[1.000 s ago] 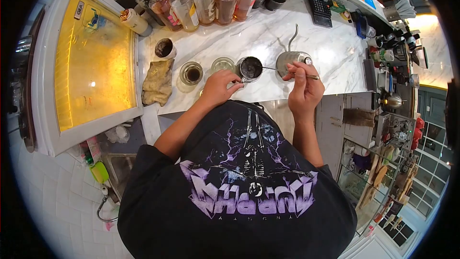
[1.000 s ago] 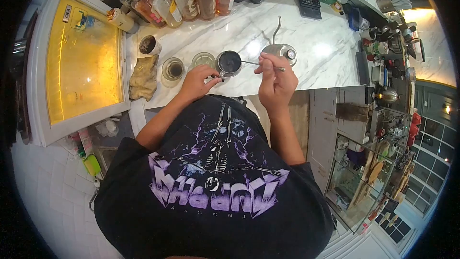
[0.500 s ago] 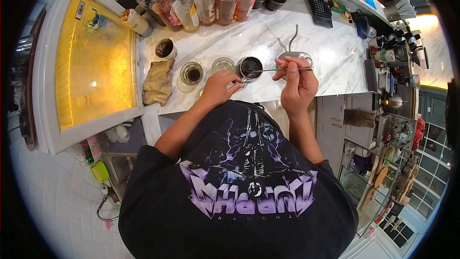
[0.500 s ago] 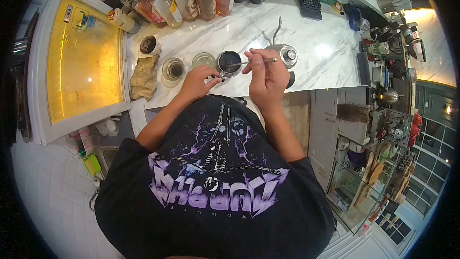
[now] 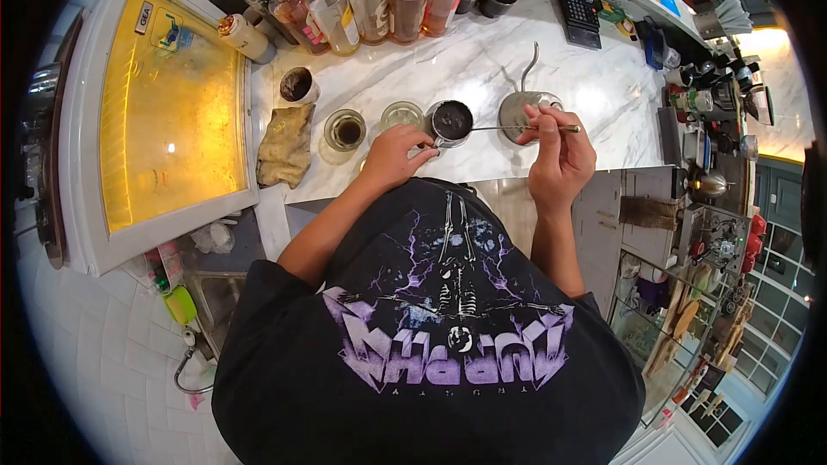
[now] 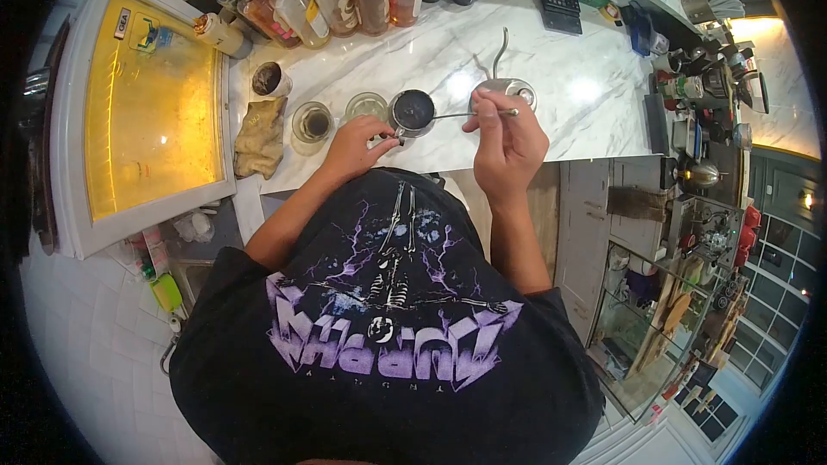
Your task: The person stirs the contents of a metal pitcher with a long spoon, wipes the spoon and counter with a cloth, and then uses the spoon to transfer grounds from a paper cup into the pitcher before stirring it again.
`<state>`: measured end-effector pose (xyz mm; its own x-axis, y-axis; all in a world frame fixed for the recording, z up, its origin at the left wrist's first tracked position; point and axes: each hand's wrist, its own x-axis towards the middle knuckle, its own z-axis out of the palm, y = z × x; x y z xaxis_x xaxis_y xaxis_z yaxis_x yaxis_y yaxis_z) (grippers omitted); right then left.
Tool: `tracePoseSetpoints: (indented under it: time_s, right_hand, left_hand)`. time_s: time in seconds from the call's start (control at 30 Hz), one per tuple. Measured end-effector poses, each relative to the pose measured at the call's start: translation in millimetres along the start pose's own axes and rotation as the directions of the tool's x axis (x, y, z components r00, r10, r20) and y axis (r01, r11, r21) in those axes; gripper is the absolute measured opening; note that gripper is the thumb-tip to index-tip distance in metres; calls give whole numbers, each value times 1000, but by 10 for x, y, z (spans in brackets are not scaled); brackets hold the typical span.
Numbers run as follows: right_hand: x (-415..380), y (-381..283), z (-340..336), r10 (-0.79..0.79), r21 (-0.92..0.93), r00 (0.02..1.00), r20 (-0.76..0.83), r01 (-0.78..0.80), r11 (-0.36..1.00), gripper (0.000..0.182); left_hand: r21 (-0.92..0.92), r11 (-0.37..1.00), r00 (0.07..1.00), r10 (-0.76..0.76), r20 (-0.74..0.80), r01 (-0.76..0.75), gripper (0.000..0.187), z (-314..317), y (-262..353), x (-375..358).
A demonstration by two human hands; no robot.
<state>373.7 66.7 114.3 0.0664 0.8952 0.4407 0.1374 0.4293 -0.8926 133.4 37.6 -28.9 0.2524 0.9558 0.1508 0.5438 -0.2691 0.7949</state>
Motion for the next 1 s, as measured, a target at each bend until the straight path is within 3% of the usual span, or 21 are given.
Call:
tracePoseSetpoints:
  time_s: [0.17,0.27,0.67,0.9,1.0]
  right_hand:
    - [-14,-43,113,-27,96,998,48,22,995,13]
    - [14,-62,200,16,134,999,32,-20,991,13]
    - [77,-88,70,32,44,987,-161,-25,999,14]
    - [22,-60,63,-7,57,984,-178,18,998,14]
    - [-7,-29,119,45,103,992,-120,-32,994,14]
  left_hand:
    - [-46,996,997,-70,35,71,22,-20,36,10]
    - [-36,999,999,-33,27,34,22,-5,-6,5]
    - [-30,1000,1000,4,-12,-4,24,5,11,21]
    - [-49,999,1000,1,-27,-2,25,21,5,9]
    - [-43,999,1000,-5,-27,4,24,26,9,6]
